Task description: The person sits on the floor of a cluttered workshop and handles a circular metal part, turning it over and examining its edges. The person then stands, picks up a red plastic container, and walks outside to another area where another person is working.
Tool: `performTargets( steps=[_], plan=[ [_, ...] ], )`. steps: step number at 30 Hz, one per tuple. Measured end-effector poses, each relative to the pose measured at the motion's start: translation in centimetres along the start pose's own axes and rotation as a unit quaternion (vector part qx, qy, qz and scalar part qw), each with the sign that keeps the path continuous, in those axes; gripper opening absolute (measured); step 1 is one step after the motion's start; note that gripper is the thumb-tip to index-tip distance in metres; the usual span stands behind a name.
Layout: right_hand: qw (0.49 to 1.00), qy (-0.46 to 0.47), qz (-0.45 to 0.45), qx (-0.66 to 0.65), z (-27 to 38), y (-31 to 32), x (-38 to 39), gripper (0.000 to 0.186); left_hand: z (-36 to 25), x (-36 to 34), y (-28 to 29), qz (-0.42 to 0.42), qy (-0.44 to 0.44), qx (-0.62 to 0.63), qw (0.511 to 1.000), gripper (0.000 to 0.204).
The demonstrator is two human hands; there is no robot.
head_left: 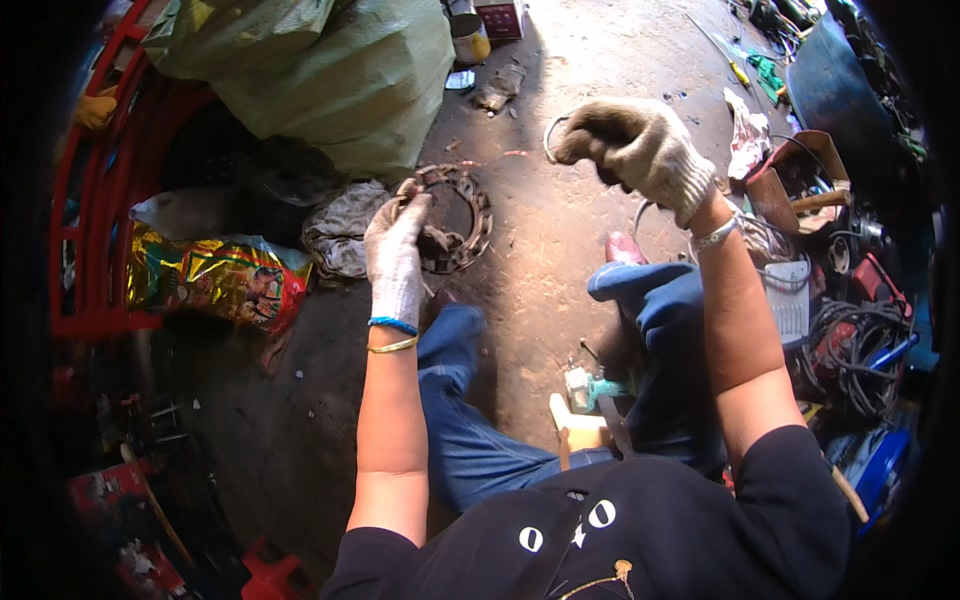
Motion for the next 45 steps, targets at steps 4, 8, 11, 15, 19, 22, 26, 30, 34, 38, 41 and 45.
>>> performTargets(
  steps=[4, 8, 11, 15, 19, 22, 26, 30, 34, 38, 41, 45],
  plan=[
    [0.920, 0.019, -0.094, 0.381, -1.0, 3.2, -1.9, 0.020, 0.5, 1.0, -0.9, 0.057, 0.084, 0.209, 0.973, 0.014],
    [0.861, -0.120, -0.058, 0.491, -4.7, 3.7, -3.4, 0.034, 1.0, 2.2, -2.9, 0.083, 0.036, 0.022, 0.996, 0.015],
    [0.833, -0.010, -0.073, 0.549, -3.8, 1.1, -3.2, 0.054, 1.2, 2.6, -3.3, 0.053, 0.020, -0.059, 0.997, 0.020],
    [0.885, 0.099, 0.014, 0.455, -2.0, -3.9, -1.6, 0.067, 0.9, 2.6, -3.7, 0.064, -0.005, -0.136, 0.989, 0.021],
    [0.934, -0.052, 0.168, 0.311, -2.5, -6.4, -0.8, 0.046, 1.2, 2.6, -3.8, 0.052, 0.033, -0.027, 0.998, 0.013],
    [0.922, -0.136, 0.161, 0.324, -2.7, -5.7, -1.2, 0.033, 0.9, 2.6, -3.7, 0.056, 0.020, -0.055, 0.997, 0.013],
    [0.923, -0.163, 0.092, 0.337, -2.5, -3.8, -2.6, 0.032, 0.1, 3.4, -4.2, 0.109, -0.013, -0.124, 0.986, 0.016],
    [0.913, -0.052, 0.036, 0.404, -0.9, -3.9, -2.9, 0.030, -0.1, 4.8, -5.6, 0.182, -0.065, -0.247, 0.950, 0.022],
    [0.947, 0.058, 0.074, 0.306, 0.7, -5.3, -1.5, 0.025, 0.0, 4.0, -4.9, 0.140, -0.079, -0.446, 0.881, 0.027],
    [0.939, -0.130, 0.181, 0.261, -1.4, -4.6, -0.9, 0.019, -0.8, 2.0, -2.0, 0.027, -0.043, -0.203, 0.978, 0.024],
    [0.923, -0.136, 0.106, 0.343, -1.8, -2.3, -2.2, 0.027, 0.0, 2.3, -1.9, 0.063, 0.037, -0.012, 0.997, 0.017],
    [0.901, -0.010, -0.041, 0.432, -0.4, -1.1, -3.2, 0.033, 0.5, 4.1, -4.7, 0.228, 0.015, -0.213, 0.950, 0.024]
  ],
)
Point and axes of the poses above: each hand's wrist, its own x-axis away from the middle knuckle, its own y-axis out of the back of the hand, z = x × y, the point moved 6 cm from there along -x, towards the middle knuckle, and after that the axes turned 1 degree about -z, right-handed, at the moved point
